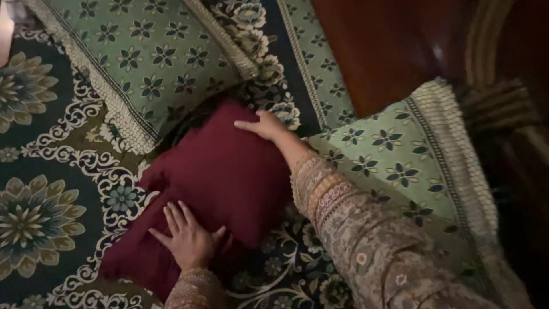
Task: The person tidies a cluttered bedroom. They fold a dark fringed cloth and place it on a shelf, arrange cushions and pillows on the bed, open a bedside drawer to stow a small item, then gather books, a clipboard and papers from the bed and stack them on the nightstand.
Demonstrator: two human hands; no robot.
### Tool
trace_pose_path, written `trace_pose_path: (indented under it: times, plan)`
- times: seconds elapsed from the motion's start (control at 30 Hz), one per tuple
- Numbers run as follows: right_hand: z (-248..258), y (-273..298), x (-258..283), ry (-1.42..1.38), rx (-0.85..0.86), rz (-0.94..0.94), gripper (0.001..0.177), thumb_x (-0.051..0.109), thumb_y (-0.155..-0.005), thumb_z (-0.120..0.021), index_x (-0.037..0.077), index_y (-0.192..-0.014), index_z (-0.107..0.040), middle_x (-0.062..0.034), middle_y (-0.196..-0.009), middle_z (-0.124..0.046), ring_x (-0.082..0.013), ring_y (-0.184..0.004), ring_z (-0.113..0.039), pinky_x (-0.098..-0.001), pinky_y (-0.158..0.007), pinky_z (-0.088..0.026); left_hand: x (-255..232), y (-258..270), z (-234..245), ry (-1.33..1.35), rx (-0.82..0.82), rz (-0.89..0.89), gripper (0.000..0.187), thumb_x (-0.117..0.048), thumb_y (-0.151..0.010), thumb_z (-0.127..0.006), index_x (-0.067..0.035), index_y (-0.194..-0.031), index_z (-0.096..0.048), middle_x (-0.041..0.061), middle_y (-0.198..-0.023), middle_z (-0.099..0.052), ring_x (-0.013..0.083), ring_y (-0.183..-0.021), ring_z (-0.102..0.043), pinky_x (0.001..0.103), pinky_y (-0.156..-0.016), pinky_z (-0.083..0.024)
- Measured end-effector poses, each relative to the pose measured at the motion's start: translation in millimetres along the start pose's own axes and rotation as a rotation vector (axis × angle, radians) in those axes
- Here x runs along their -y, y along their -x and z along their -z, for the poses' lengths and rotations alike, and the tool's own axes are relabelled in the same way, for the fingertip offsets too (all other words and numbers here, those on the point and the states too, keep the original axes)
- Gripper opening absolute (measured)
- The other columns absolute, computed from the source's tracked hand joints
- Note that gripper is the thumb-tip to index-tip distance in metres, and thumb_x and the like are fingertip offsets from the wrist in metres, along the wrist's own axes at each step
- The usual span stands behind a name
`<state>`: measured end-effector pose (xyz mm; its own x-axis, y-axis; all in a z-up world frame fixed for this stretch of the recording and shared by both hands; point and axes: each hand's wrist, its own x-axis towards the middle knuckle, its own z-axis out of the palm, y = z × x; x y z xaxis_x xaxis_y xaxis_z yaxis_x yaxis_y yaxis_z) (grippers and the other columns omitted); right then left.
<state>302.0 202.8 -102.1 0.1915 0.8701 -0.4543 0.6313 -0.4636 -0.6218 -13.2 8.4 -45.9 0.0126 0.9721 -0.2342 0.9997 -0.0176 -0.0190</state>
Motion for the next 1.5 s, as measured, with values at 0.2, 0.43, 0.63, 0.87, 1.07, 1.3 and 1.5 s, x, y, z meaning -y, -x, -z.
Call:
trace_pose_path:
  times: [0.2, 0.43, 0.63, 0.87, 1.07, 1.3, 1.5]
  plan:
    - [-5.0, -18.5, 21.8, -0.298, 0.082, -0.038, 0.129, 0.077, -0.064, -0.075, -0.009, -0.151, -0.035, -0.0270, -0.150, -0.048, -0.0346, -0.135, -0.056, -0.0426, -0.108, -0.049, 11.0, -18.5, -25.3, -0.046, -0.058, -0.073, 0.099, -0.069, -0.060, -0.077, -0.005, -0.133, -0.063, 0.020, -0.159, -0.042, 0.0322, -0.156, -0.023, 0.066, -0.122, -0.005]
    - [21.9, 49.1, 73.5, -0.224, 0.116, 0.062, 0.107, 0.054, -0.052, -0.090, -0.007, -0.134, -0.057, -0.0223, -0.131, -0.068, -0.0320, -0.115, -0.071, -0.0397, -0.094, -0.059, 33.8, -27.6, -92.5, -0.032, -0.304, -0.154, 0.022, -0.027, -0.076, -0.069, -0.007, -0.084, -0.073, 0.019, -0.146, -0.060, 0.0348, -0.159, -0.039, 0.066, -0.132, -0.010]
    - [85.9, 135.5, 108.5, -0.289, -0.232, 0.348, 0.073, 0.045, -0.070, -0.088, -0.005, -0.122, -0.073, -0.0179, -0.117, -0.078, -0.0271, -0.104, -0.077, -0.0377, -0.094, -0.058, 26.4, -25.9, -91.3, 0.082, -0.502, -0.163, 0.068, -0.058, -0.083, -0.063, -0.008, -0.129, -0.069, 0.021, -0.150, -0.058, 0.0357, -0.151, -0.045, 0.069, -0.127, -0.019]
    - [230.1, 138.0, 36.6, -0.633, -1.080, 0.239, 0.110, 0.066, -0.071, -0.082, -0.009, -0.140, -0.042, -0.0230, -0.133, -0.063, -0.0344, -0.126, -0.060, -0.0433, -0.114, -0.042, 6.9, -24.8, -75.8, -0.003, -0.478, -0.020, 0.093, -0.080, -0.083, -0.057, -0.019, -0.154, -0.061, 0.013, -0.160, -0.058, 0.0276, -0.154, -0.050, 0.065, -0.131, -0.021]
    - [217.4, 78.8, -67.5, -0.259, -1.305, 0.039, 0.061, 0.047, -0.092, -0.081, -0.010, -0.108, -0.067, -0.0253, -0.109, -0.073, -0.0341, -0.102, -0.068, -0.0454, -0.099, -0.052, 7.3, -36.2, -78.0, -0.226, -0.347, 0.029, 0.097, -0.087, -0.072, -0.055, -0.025, -0.145, -0.063, 0.009, -0.154, -0.058, 0.0235, -0.149, -0.050, 0.064, -0.123, -0.024]
    - [205.1, 64.8, -99.7, -0.415, -1.271, -0.310, 0.043, 0.030, -0.096, -0.075, -0.011, -0.103, -0.065, -0.0244, -0.104, -0.073, -0.0351, -0.096, -0.070, -0.0444, -0.091, -0.054, 10.8, -34.7, -89.6, -0.075, -0.440, 0.008, 0.093, -0.081, -0.074, -0.058, -0.021, -0.146, -0.064, 0.013, -0.155, -0.060, 0.0271, -0.149, -0.053, 0.065, -0.128, -0.026]
    - [179.8, 107.6, -62.1, -0.556, -1.415, -0.320, 0.042, 0.021, -0.098, -0.072, -0.003, -0.130, -0.059, -0.0196, -0.128, -0.069, -0.0322, -0.112, -0.071, -0.0438, -0.100, -0.057, 12.8, -37.9, -99.8, 0.062, -0.520, -0.019, 0.090, -0.075, -0.078, -0.058, -0.017, -0.146, -0.064, 0.015, -0.155, -0.059, 0.0312, -0.149, -0.054, 0.068, -0.128, -0.026]
